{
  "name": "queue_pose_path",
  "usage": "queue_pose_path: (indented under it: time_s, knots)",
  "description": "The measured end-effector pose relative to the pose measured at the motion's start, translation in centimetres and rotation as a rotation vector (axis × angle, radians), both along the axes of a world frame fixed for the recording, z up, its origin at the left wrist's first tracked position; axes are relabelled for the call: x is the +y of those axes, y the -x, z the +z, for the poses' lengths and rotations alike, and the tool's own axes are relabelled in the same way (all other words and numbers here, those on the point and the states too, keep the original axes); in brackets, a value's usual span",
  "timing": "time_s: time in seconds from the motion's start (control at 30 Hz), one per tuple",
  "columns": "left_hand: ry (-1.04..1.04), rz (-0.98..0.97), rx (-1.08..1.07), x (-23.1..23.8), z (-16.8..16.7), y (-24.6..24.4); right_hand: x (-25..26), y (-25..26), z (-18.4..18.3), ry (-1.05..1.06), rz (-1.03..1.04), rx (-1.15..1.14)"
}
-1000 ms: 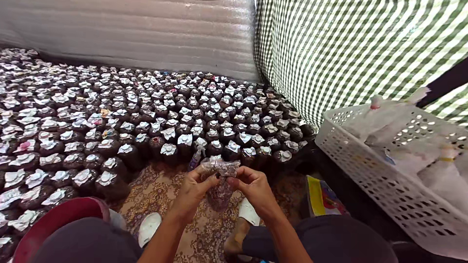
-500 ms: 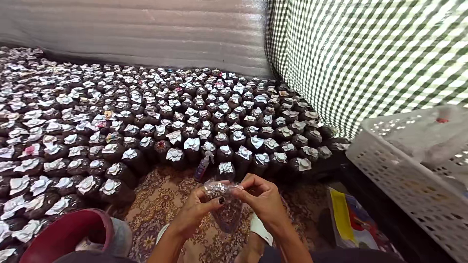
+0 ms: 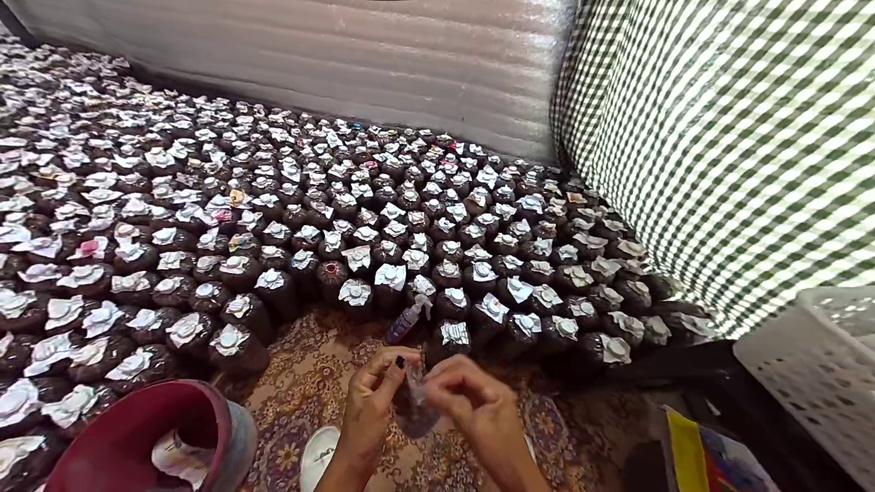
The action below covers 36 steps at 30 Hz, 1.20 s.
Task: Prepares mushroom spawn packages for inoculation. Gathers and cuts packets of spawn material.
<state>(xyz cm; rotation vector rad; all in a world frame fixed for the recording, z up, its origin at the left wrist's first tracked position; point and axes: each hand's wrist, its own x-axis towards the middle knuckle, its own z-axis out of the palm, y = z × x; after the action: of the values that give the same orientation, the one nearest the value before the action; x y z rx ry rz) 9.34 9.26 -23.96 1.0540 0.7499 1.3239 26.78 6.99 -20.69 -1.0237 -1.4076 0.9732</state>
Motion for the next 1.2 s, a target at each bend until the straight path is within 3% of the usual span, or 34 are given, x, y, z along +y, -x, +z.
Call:
queue_pose_path:
  time_s: [0.07, 0.2, 0.3, 0.37, 0.5, 0.6, 0.7, 0.77, 0.97, 1.07, 1.2]
  knots:
    - [-0.041, -0.044, -0.005, -0.5, 0.4, 0.5, 0.8, -0.3, -0.4, 0.028, -0.148, 0.003]
    - [-0.044, 0.021, 0.106, -0.4, 0.4, 3.6, -0.2, -0.1, 0.1, -0.015, 0.012, 0.010]
    - [0.002, 0.349, 0.857, 0.6, 1.8, 8.9, -0.3, -1.5, 0.3, -0.018, -0.004, 0.028]
    - [0.194, 0.460, 1.337, 1.4, 3.1, 13.3, -0.5, -2.6, 0.7, -0.001, -0.041, 0.028]
    - [0.737, 0.414, 1.722, 2.1, 1.2, 20.3, -0.3, -3.8, 0.9, -0.004, -0.157, -0.029]
    - [0.987, 0.336, 1.798, 2.0, -2.2, 21.7, -0.3, -4.8, 1.3, -0.041, -0.225, -0.054]
    - [1.027, 0.363, 1.825, 2.2, -4.0, 21.0, -0.5, -6.1, 1.9, -0.052, -0.271, -0.031]
    - [1.020, 0.367, 1.820, 2.2, -3.2, 20.0, -0.6, -6.6, 2.3, -0.065, -0.291, -0.012]
    - [0.729, 0.287, 1.777, 2.5, 3.0, 13.8, -0.7, -6.7, 2.6, -0.062, -0.298, 0.026]
    - [0.570, 0.175, 1.794, 3.4, 1.5, 10.0, -0.7, -6.9, 2.4, -0.050, -0.287, 0.012]
    - [0.338, 0.057, 1.851, 3.4, -3.6, 7.1, -0.8, -7.4, 1.0, 0.004, -0.217, -0.042]
